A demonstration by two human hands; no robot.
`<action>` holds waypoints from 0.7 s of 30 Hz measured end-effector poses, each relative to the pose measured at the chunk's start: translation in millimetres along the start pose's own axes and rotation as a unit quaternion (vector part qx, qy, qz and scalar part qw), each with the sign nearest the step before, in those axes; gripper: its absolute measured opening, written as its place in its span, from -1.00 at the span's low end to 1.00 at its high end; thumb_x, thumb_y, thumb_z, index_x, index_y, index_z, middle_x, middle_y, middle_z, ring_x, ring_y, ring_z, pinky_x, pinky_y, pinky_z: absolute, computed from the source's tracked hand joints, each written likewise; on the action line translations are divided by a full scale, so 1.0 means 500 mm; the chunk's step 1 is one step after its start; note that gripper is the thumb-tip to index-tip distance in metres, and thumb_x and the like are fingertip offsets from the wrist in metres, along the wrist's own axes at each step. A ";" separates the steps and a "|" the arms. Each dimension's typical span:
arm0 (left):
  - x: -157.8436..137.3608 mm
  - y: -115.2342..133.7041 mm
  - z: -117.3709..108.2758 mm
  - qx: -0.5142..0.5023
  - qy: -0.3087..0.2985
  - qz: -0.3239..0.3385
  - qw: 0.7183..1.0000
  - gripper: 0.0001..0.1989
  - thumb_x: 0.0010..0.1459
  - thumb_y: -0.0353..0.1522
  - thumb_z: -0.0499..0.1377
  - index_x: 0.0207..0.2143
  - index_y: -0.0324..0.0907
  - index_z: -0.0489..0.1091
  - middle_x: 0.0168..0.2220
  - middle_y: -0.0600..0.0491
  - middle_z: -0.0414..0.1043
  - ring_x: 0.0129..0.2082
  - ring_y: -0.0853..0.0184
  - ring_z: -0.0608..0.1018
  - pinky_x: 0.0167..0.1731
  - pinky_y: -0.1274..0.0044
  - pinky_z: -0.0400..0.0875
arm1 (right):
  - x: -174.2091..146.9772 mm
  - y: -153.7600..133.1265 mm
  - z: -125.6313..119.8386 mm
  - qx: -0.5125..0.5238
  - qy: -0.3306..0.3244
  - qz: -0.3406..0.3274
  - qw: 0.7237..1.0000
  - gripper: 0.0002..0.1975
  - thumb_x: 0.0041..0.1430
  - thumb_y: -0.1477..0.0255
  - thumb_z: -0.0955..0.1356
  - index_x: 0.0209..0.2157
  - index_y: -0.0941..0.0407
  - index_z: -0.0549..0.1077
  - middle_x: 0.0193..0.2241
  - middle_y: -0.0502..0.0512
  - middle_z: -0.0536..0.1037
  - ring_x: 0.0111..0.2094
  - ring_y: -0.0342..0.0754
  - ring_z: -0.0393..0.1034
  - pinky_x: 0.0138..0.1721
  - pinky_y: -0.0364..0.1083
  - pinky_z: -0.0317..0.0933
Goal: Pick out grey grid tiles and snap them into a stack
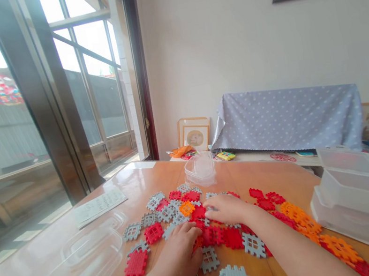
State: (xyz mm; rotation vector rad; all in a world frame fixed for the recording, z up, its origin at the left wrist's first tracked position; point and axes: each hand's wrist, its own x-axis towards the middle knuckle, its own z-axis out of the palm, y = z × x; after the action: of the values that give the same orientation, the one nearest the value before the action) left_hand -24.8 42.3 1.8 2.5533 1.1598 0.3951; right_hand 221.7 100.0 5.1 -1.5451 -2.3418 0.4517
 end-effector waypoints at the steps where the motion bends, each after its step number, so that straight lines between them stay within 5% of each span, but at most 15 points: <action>1: 0.000 0.000 0.000 0.004 0.002 -0.001 1.000 -0.78 0.10 -0.42 0.08 -0.20 -0.07 0.41 -0.03 -0.05 0.45 0.03 0.11 0.44 0.06 0.32 0.33 | -0.004 0.006 -0.009 0.009 0.021 0.019 1.000 -0.70 0.22 0.23 0.34 -0.10 -0.02 0.61 -0.17 0.06 0.67 -0.14 0.09 0.50 -0.02 0.03 0.29; 5: 0.002 -0.002 -0.001 0.014 -0.007 -0.006 1.000 -0.81 0.10 -0.41 0.09 -0.23 -0.06 0.40 -0.04 -0.03 0.45 0.02 0.12 0.44 0.02 0.34 0.34 | 0.004 0.031 -0.027 0.014 0.079 0.072 0.994 -0.74 0.20 0.36 0.29 -0.22 0.04 0.62 -0.29 0.03 0.67 -0.25 0.04 0.49 -0.14 -0.05 0.28; 12: -0.001 -0.004 0.001 0.024 0.002 -0.007 1.000 -0.81 0.09 -0.41 0.08 -0.22 -0.07 0.38 -0.04 -0.04 0.44 0.00 0.11 0.45 0.00 0.33 0.34 | 0.002 0.069 -0.029 0.002 0.085 0.110 0.990 -0.79 0.14 0.33 0.33 -0.28 0.07 0.60 -0.38 0.01 0.63 -0.27 0.02 0.47 -0.19 -0.09 0.27; 17: -0.001 -0.003 0.001 0.024 -0.004 0.003 1.000 -0.80 0.09 -0.41 0.08 -0.21 -0.08 0.38 -0.04 -0.04 0.44 -0.01 0.11 0.45 0.00 0.33 0.34 | -0.040 0.083 -0.019 -0.023 0.062 0.121 0.990 -0.56 -0.05 0.16 0.49 -0.13 0.07 0.60 -0.16 0.15 0.60 -0.11 0.14 0.46 -0.06 -0.01 0.26; 21: 0.000 -0.003 0.004 0.023 0.005 0.007 1.000 -0.82 0.09 -0.41 0.08 -0.22 -0.09 0.38 -0.06 -0.05 0.45 -0.02 0.12 0.46 0.00 0.33 0.34 | -0.078 0.074 -0.009 -0.022 0.053 0.118 0.991 -0.57 -0.08 0.31 0.48 -0.09 0.05 0.59 -0.10 0.16 0.57 -0.08 0.12 0.45 -0.01 -0.01 0.24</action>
State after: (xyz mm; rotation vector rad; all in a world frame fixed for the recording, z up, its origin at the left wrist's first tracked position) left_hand -24.7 42.9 -0.6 2.6033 1.1669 0.3896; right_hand 268.8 78.3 -8.9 -1.8301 -2.1117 0.3626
